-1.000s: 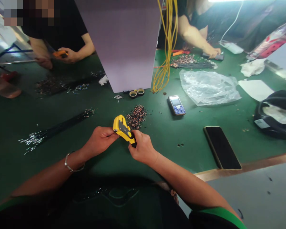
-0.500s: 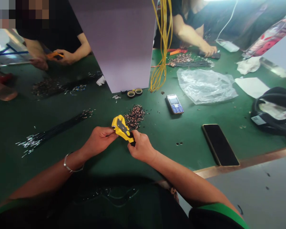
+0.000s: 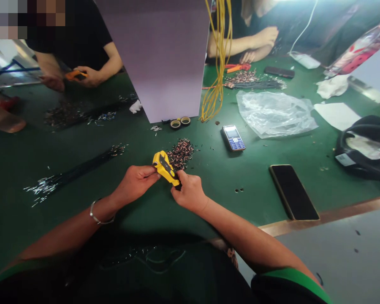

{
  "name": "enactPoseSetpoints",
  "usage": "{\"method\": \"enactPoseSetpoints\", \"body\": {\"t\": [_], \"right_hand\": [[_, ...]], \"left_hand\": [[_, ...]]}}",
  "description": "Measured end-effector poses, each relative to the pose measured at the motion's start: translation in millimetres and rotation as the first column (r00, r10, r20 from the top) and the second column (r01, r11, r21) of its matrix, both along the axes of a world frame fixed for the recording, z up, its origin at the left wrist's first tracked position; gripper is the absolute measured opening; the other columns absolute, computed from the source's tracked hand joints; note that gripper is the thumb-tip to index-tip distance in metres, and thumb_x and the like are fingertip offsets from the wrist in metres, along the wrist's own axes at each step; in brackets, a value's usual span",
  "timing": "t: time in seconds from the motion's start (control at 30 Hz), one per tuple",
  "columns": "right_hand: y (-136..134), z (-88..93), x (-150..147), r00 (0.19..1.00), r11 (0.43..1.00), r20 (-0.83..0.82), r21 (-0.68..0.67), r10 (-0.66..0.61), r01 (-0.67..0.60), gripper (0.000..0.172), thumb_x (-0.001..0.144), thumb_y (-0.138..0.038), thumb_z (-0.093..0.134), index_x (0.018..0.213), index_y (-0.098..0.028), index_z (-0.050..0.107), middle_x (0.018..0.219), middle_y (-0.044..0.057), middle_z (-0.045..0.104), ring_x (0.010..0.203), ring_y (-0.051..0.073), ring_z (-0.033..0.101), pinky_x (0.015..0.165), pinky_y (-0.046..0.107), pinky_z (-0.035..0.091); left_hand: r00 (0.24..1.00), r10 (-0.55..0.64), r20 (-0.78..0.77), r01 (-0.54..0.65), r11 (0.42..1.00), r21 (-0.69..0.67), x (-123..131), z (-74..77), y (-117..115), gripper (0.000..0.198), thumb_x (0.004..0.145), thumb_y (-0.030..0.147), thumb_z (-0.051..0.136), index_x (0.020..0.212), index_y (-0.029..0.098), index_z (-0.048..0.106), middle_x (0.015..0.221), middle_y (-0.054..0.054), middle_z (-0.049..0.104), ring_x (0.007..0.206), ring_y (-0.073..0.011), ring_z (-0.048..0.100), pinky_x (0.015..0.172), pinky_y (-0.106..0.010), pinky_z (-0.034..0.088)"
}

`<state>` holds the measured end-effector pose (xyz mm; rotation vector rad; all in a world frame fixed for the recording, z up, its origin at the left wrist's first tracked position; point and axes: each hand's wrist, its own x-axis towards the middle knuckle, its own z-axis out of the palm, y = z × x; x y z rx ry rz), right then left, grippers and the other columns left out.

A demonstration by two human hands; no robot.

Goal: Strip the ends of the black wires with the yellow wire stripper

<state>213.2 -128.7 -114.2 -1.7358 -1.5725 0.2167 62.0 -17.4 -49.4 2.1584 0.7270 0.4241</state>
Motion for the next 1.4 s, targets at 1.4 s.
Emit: {"method": "enactPoseSetpoints", "body": {"t": [1.4], "right_hand": [[19, -0.2, 6, 0.958, 0.988, -0.284, -0.138, 0.033, -0.075, 0.01, 0.065, -0.021, 0.049, 0.074, -0.019, 0.053, 0.062, 0.0, 0.056, 0.055, 0.016, 0.051, 0.055, 0.026, 0.038]], "left_hand": [[0.967, 0.25, 0.039, -0.247, 0.967, -0.07, 3, -11.5, 30, 0.017, 0.077, 0.024, 0.061, 0.082, 0.014, 0.073, 0.056, 0.001, 0.064, 0.048, -0.0098, 0.053, 0.046, -0.021, 0.039]]}}
